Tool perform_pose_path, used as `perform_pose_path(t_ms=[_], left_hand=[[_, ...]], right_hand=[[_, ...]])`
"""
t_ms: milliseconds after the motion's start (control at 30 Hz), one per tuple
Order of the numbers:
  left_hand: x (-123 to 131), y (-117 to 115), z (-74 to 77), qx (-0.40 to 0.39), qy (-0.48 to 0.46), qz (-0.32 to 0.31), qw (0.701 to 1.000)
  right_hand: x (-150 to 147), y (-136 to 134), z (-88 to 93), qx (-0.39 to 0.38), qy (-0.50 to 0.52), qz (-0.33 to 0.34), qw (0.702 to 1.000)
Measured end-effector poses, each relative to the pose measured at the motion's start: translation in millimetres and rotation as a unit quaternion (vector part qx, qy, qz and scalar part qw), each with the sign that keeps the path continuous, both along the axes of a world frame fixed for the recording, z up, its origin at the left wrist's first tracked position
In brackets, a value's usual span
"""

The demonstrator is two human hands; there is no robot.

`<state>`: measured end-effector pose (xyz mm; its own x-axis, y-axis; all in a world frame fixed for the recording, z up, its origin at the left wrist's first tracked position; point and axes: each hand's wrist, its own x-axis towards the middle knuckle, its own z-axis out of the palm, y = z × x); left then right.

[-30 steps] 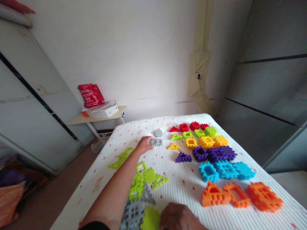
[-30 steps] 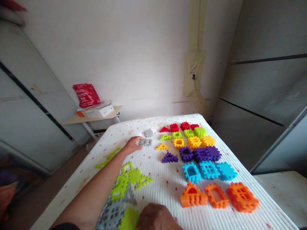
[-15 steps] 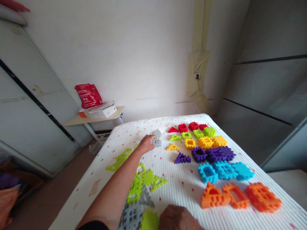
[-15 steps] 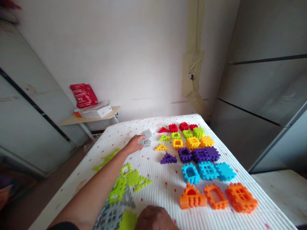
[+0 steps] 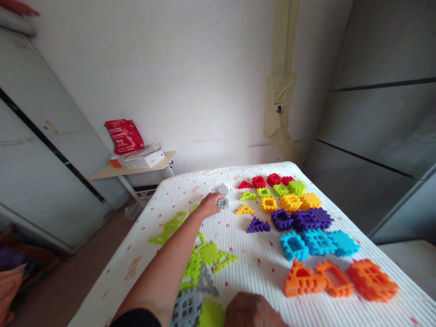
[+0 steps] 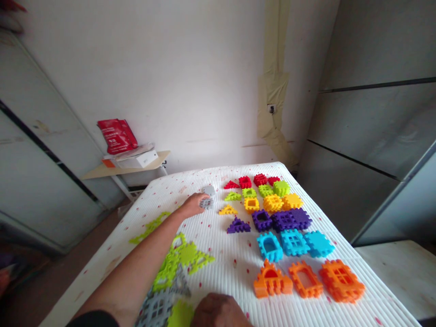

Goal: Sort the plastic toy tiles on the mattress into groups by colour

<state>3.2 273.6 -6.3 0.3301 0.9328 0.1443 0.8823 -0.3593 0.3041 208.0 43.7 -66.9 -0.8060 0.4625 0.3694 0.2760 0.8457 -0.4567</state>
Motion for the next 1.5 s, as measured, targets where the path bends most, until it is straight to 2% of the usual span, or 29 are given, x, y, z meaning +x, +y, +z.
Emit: perform_pose_path(t_ms=[433, 567, 667, 767, 867, 933, 1033, 1133, 1267, 1400, 1500], left_hand=[[4, -8, 7.8, 0.014, -0.001, -0.006, 1.0], [1, -16, 14.8, 0.024, -0.026, 0.0, 0.999], [-13, -31, 22.8, 0.031, -0.048, 0.022, 0.998], [-39, -59, 32.0, 0.03, -0.069, 0.052, 0.996], [-69, -103, 38.7, 0.022, -0.085, 0.086, 0.992], [-87, -135, 38.8, 0.03, -0.113, 0.127, 0.985], [-103, -180, 31.2, 0.033, -0.163, 0.183, 0.969], [-105, -215, 21.0, 0.035, -0.204, 0.215, 0.954], [-97, -251, 14.7, 0.011, -0.228, 0.21, 0.951], [-89, -275, 13.1, -0.01, -0.227, 0.201, 0.953], [-84, -284, 10.6, -0.041, -0.201, 0.183, 0.962]], right_hand=[[0, 1, 0.2, -0.011, -0.001, 0.003, 1.0], [3, 0, 8.8, -0.025, -0.001, 0.011, 1.0], [7, -4, 23.0, -0.04, 0.001, 0.008, 0.999], [10, -9, 40.6, -0.058, 0.004, -0.001, 0.998], [13, -12, 53.0, -0.076, 0.004, -0.001, 0.997], [13, -12, 55.8, -0.087, 0.005, 0.004, 0.996], [14, -10, 54.3, -0.099, 0.014, 0.008, 0.995], [14, -10, 52.6, -0.112, 0.021, 0.008, 0.993], [16, -10, 53.7, -0.132, 0.022, 0.014, 0.991], [17, -10, 52.9, -0.136, 0.016, 0.018, 0.99], [17, -10, 51.3, -0.131, 0.014, 0.02, 0.991]])
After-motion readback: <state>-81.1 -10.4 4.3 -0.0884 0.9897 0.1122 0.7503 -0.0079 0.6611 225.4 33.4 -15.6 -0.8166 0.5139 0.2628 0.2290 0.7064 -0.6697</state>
